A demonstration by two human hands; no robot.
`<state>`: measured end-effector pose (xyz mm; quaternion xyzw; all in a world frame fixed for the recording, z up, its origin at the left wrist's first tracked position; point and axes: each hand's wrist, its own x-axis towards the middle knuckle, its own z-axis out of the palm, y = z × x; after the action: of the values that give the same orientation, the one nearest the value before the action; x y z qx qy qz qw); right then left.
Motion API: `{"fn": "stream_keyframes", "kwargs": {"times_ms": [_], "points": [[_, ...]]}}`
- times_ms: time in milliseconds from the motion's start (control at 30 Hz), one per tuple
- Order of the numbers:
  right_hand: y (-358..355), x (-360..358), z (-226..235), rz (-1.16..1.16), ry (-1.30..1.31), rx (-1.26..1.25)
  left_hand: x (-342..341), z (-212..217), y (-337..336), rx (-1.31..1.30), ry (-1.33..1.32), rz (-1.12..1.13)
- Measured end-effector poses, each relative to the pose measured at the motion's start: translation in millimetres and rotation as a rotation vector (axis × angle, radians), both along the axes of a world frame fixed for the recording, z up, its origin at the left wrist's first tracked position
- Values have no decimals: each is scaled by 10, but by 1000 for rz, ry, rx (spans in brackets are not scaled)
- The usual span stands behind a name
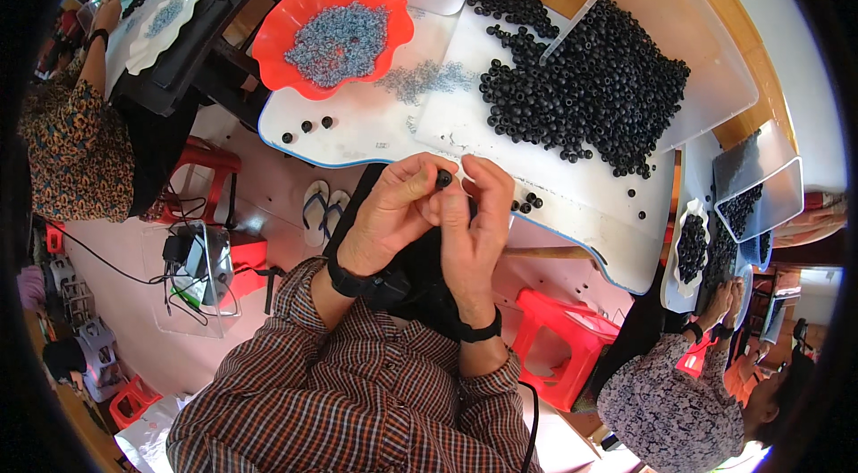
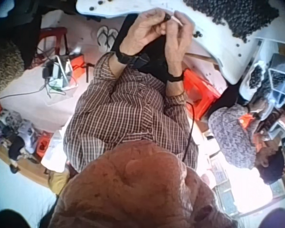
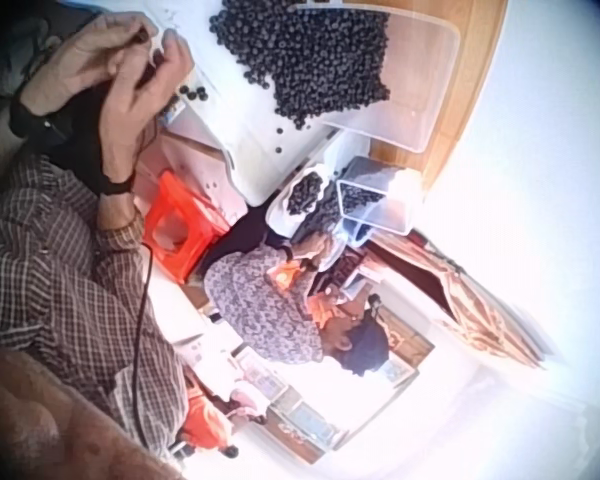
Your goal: The person is inserting small white pins into black circular plastic components at a workshop table.
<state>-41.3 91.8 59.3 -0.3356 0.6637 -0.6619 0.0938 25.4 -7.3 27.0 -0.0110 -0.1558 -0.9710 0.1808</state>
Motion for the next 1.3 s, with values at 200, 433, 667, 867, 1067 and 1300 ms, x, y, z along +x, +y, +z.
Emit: {"fn": "stream_keyframes", "kwargs": {"times_ms": [200, 433, 667, 867, 1067, 1300], "points": [[-60, 118, 104, 81, -27, 127, -40, 21, 97, -21, -82, 65], [-59, 100, 117, 49, -8, 119, -51, 103, 151, -32, -59, 97], [-104, 104, 140, 92, 42, 51, -47, 99, 130, 32, 1, 85], [-59, 127, 112, 67, -74, 31, -81, 100, 145, -17, -12, 155], [58, 54, 7, 94, -242, -128, -3, 62, 108, -157, -115, 243], [122, 8, -37, 88, -336, -186, 74, 269, 184, -627, -325, 374]]}}
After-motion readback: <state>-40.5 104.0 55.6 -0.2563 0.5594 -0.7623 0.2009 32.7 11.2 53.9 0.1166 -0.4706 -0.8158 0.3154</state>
